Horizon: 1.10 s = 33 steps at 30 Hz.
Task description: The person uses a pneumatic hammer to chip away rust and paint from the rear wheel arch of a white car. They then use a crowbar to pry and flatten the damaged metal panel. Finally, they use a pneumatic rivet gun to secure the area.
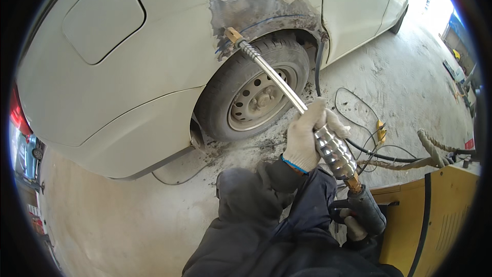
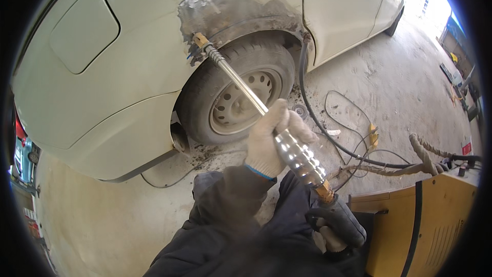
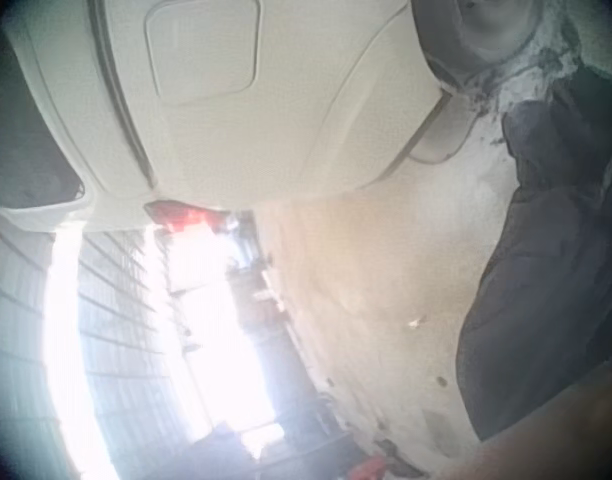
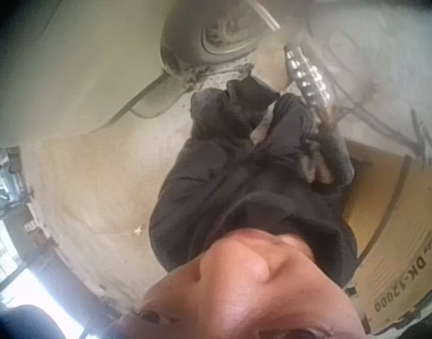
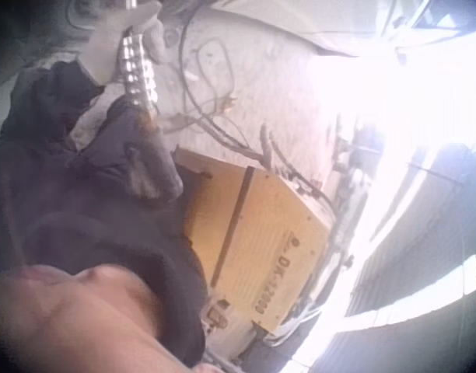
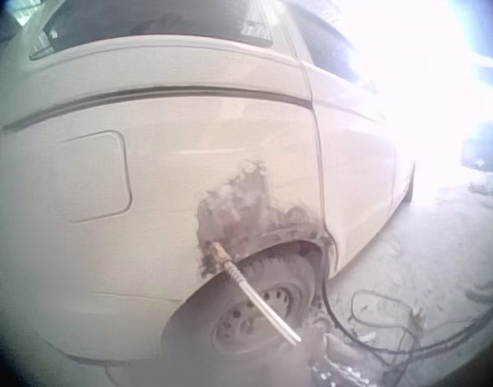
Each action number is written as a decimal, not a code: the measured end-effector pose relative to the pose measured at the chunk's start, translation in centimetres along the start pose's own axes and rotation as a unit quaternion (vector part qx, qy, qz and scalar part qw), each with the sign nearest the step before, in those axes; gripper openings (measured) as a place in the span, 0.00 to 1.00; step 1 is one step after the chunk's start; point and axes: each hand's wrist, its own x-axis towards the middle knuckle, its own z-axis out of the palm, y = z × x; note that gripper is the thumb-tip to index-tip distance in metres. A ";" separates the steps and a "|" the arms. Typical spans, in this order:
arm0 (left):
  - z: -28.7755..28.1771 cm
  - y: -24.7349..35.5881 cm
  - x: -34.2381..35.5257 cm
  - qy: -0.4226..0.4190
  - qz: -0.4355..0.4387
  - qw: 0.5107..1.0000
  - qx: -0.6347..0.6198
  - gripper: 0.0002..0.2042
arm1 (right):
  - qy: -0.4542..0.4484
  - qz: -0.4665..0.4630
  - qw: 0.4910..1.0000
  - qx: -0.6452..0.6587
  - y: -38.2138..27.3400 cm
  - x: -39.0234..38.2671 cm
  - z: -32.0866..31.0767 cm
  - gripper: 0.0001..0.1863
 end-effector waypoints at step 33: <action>-6.6 8.4 13.5 -0.414 0.083 0.800 -0.426 0.30 | 0.325 0.082 0.853 -0.401 4.3 0.0 -1.1 0.09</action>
